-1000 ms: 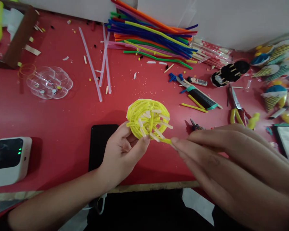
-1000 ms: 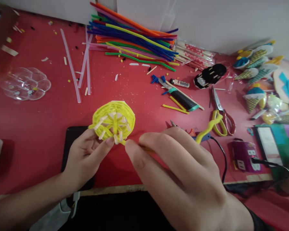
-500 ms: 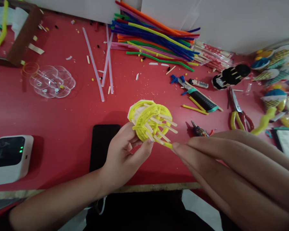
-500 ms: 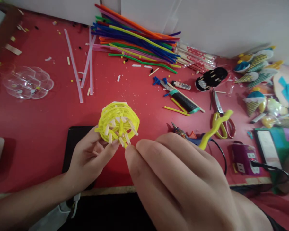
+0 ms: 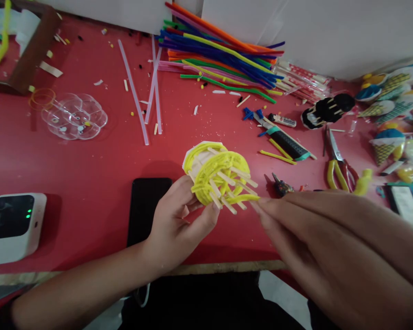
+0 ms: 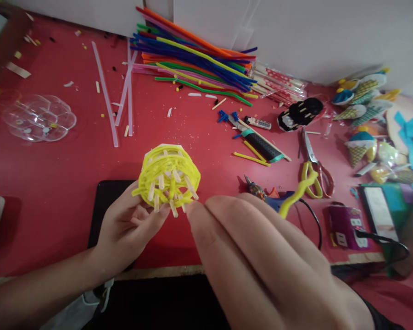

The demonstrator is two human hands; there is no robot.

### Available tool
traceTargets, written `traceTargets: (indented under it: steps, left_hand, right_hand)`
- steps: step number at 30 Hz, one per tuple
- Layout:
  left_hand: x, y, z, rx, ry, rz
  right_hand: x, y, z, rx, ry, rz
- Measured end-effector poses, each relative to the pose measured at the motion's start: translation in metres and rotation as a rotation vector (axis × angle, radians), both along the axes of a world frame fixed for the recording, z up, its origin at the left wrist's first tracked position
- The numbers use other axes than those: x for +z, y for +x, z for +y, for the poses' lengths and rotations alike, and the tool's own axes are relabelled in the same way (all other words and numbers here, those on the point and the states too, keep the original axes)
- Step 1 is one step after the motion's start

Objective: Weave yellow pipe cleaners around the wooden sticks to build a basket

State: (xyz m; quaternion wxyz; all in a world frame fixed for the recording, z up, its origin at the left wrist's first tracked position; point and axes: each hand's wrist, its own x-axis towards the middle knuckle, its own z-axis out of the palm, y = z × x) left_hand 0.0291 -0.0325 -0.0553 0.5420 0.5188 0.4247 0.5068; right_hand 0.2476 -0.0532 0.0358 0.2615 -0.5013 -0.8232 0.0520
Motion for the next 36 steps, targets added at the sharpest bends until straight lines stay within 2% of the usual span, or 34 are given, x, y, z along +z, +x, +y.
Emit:
traceTargets:
  steps: [2,3,4,6,11,15,21,27,36]
  left_hand:
    - [0.0,0.001,0.0,0.018,-0.079,-0.063]
    - [0.0,0.001,0.001,0.024,-0.115,-0.091]
    - [0.0,0.002,0.002,0.025,-0.138,-0.118]
    - [-0.001,0.002,0.003,0.011,-0.151,-0.167]
    - [-0.002,0.002,0.005,-0.01,-0.162,-0.25]
    - [-0.002,0.003,0.003,-0.026,-0.169,-0.307]
    - [-0.001,0.003,0.005,0.0,-0.145,-0.271]
    - [0.001,0.003,0.005,0.016,-0.12,-0.236]
    - [-0.001,0.003,0.005,0.036,-0.079,-0.168]
  right_hand:
    - [-0.001,0.0,0.001,0.049,0.006,-0.124]
    - [-0.001,0.003,0.003,0.187,-0.021,-0.178]
    - [0.0,0.006,0.005,0.263,-0.038,-0.201]
    - [0.0,0.012,0.009,0.351,-0.029,-0.239]
    - [-0.007,0.005,0.01,0.252,0.182,-0.334]
    - [-0.014,-0.004,0.013,0.315,0.343,-0.361]
    - [-0.02,-0.016,0.015,0.136,0.233,-0.143]
    - [-0.026,-0.032,0.023,0.079,0.201,0.038]
    - [-0.035,-0.035,0.025,0.018,0.191,0.167]
